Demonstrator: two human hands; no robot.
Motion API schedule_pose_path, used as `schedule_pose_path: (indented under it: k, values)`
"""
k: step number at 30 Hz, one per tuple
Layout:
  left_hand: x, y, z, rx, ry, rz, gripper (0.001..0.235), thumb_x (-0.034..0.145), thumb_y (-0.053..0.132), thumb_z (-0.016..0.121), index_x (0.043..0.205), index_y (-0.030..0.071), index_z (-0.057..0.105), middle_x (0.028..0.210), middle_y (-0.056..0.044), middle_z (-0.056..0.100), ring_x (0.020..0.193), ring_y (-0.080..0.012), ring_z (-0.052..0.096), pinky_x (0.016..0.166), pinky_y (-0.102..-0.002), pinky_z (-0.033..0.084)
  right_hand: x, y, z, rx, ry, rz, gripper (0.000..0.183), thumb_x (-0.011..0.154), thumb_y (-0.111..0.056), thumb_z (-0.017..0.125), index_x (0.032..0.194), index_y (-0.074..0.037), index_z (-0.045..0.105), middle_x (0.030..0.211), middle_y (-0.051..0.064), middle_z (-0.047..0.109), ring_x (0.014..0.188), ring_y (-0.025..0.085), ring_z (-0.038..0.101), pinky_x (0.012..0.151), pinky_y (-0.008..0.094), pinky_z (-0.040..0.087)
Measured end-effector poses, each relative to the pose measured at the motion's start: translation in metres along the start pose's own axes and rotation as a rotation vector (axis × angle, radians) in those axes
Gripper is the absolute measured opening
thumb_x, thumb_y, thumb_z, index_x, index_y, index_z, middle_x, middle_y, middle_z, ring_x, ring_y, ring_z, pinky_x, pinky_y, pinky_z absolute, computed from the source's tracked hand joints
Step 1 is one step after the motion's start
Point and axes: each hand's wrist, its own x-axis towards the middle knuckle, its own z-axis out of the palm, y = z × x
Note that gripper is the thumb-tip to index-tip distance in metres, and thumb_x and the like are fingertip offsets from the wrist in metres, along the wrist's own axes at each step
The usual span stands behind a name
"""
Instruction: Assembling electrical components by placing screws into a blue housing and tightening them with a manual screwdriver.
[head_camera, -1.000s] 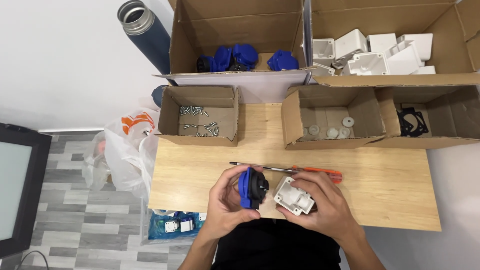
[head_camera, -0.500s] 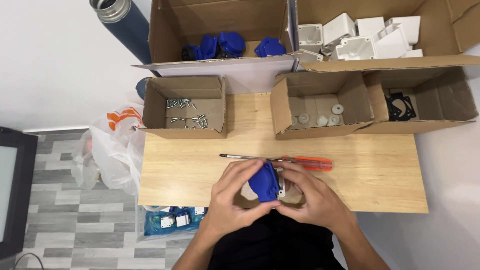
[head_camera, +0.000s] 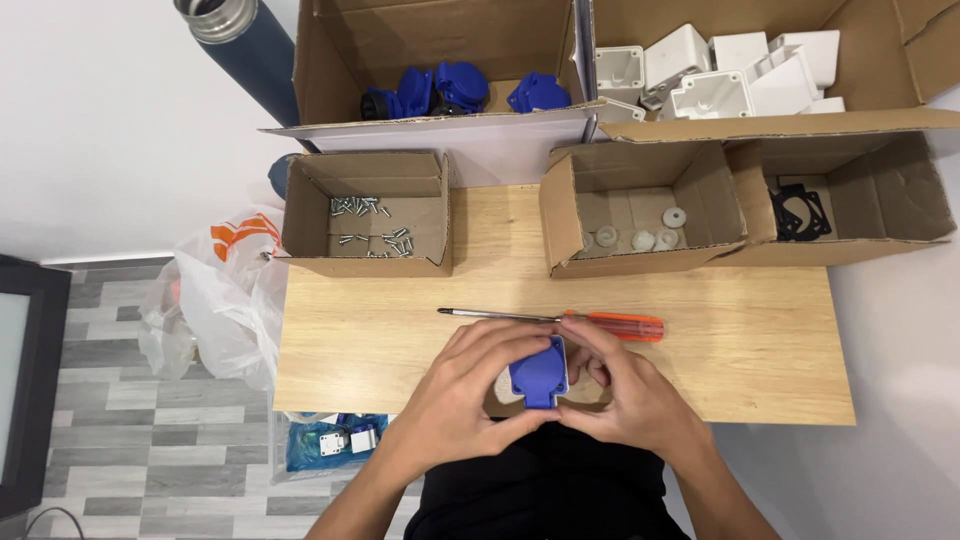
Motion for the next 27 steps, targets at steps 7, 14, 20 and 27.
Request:
schedule_pose_path:
  k: [7,14,20,27]
  values:
    - [-0.002,-0.004,0.008,-0.010,0.014,-0.093,0.056,0.094,0.046,0.081,0.125,0.003,0.063,0.144,-0.016,0.071,0.133,-0.0344,0.069,0.111,-0.048,0.055,0.000,-0.001,-0.002,-0.045,0.015,-0.045,0.102,0.077,-0.038,0.099,0.162,-0.017,0.047,0.111,-0.001,0.078,0.070,0.012,0.056,0.067,0.026,0.052]
    - [-0.002,-0.005,0.005,-0.046,-0.007,-0.059,0.057,0.091,0.045,0.084,0.119,0.002,0.060,0.147,-0.019,0.069,0.135,-0.0383,0.069,0.116,-0.050,0.054,0.001,0.006,0.000,-0.064,0.062,-0.193,0.104,0.077,-0.033,0.103,0.162,-0.010,0.047,0.099,0.000,0.073,0.071,0.009,0.057,0.066,0.024,0.053]
    - [-0.007,-0.005,0.008,-0.017,-0.030,-0.110,0.051,0.099,0.047,0.075,0.122,0.003,0.065,0.150,-0.020,0.066,0.132,-0.0398,0.070,0.111,-0.053,0.057,0.000,0.002,-0.001,-0.100,-0.001,-0.007,0.101,0.077,-0.040,0.101,0.162,-0.024,0.049,0.099,-0.005,0.072,0.066,0.013,0.049,0.063,0.027,0.051]
    - [-0.018,-0.007,0.018,0.035,0.110,-0.077,0.044,0.097,0.042,0.080,0.118,0.005,0.068,0.141,-0.020,0.066,0.127,-0.0389,0.070,0.109,-0.051,0.057,0.001,0.008,0.002,-0.082,0.040,-0.011,0.100,0.072,-0.036,0.103,0.158,-0.023,0.055,0.109,-0.004,0.080,0.084,0.009,0.072,0.078,0.025,0.059]
